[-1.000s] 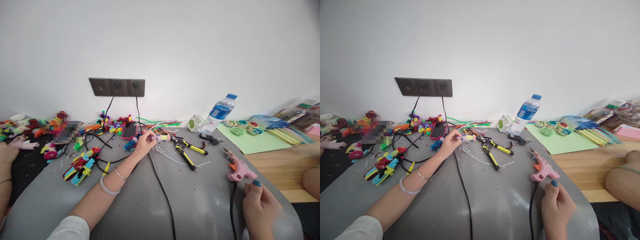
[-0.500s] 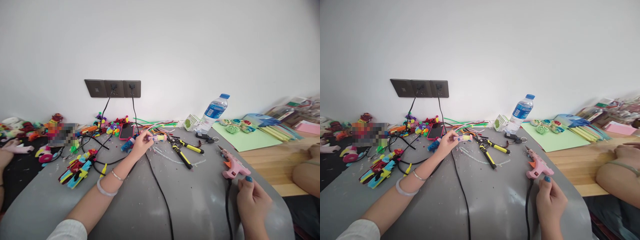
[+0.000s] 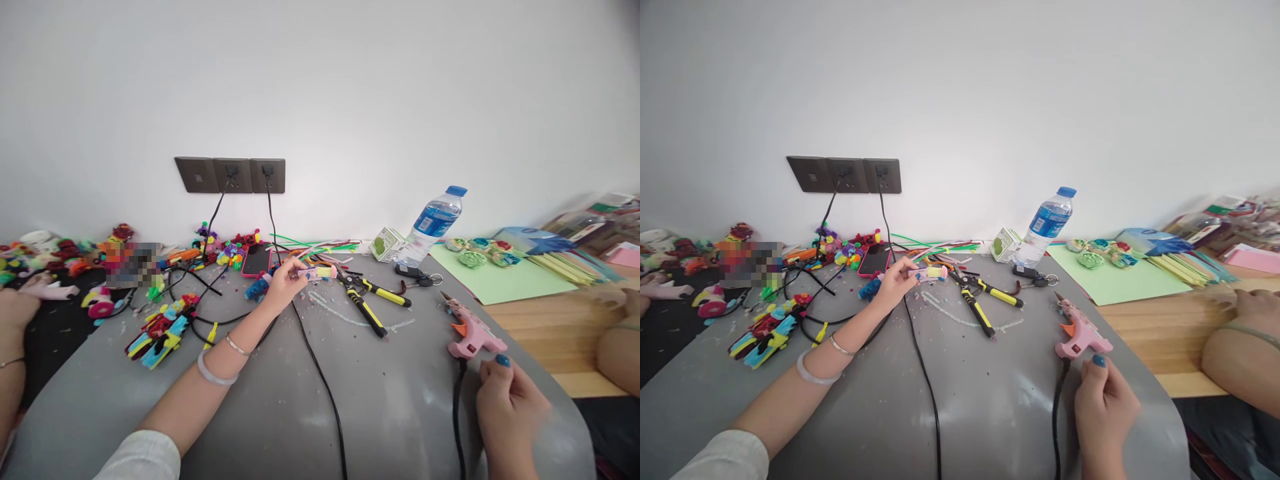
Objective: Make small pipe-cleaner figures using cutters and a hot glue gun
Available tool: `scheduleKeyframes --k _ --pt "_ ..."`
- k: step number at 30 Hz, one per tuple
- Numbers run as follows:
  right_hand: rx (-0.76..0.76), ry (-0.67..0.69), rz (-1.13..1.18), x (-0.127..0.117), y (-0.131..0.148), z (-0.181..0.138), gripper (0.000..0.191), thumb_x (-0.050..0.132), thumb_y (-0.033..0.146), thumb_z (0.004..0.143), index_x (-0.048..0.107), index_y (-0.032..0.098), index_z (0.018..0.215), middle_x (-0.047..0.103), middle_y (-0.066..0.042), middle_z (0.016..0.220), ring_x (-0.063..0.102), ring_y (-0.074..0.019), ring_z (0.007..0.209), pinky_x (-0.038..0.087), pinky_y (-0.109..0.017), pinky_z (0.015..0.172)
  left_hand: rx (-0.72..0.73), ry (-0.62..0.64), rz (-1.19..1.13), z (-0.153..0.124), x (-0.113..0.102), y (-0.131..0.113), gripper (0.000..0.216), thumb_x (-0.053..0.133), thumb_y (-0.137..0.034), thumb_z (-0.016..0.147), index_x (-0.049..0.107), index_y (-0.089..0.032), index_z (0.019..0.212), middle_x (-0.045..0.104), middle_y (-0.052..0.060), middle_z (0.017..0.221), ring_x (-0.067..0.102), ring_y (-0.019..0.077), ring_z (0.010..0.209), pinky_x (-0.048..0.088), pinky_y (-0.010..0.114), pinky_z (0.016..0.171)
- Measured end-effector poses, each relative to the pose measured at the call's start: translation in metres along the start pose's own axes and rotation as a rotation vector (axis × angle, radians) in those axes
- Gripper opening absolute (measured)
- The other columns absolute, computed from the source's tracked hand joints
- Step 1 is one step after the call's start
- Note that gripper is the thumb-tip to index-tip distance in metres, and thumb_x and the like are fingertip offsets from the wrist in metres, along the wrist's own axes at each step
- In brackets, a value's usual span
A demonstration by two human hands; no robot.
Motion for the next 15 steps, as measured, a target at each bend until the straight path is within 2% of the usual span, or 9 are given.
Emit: scheduleKeyframes --k 10,15 --pt "0.037 0.007 -0.026 -0.0006 0.0028 0.0005 0.038 0.041 0.036 0.092 0.033 0.023 0.057 0.028 0.005 0.053 0.03 -0.0135 0.049 0.023 -0.029 0.052 0.004 0.007 -0.047 0.0005 0.0004 0.0019 0.026 0.07 -0.037 0.075 0.054 -0.019 0.087 0.05 -0.001 0.082 0.054 0.0124 0.072 0.052 0.025 0.066" --pt "0.047 -0.003 -0.024 -0.0014 0.002 0.0004 0.038 0.043 0.036 0.091 0.034 0.024 0.056 0.029 0.004 0.052 0.031 -0.0146 0.048 0.024 -0.031 0.052 -0.006 -0.004 0.007 0.0005 0.0008 -0.0001 0.025 0.069 -0.036 0.075 0.053 -0.02 0.085 0.05 -0.001 0.08 0.051 0.0119 0.07 0.049 0.023 0.064"
Point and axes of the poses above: each hand's wrist, its own z-axis towards the middle knuckle, its own x-axis out of the palm, y = z × x, the point moved 1 cm from there along z, towards the middle knuckle
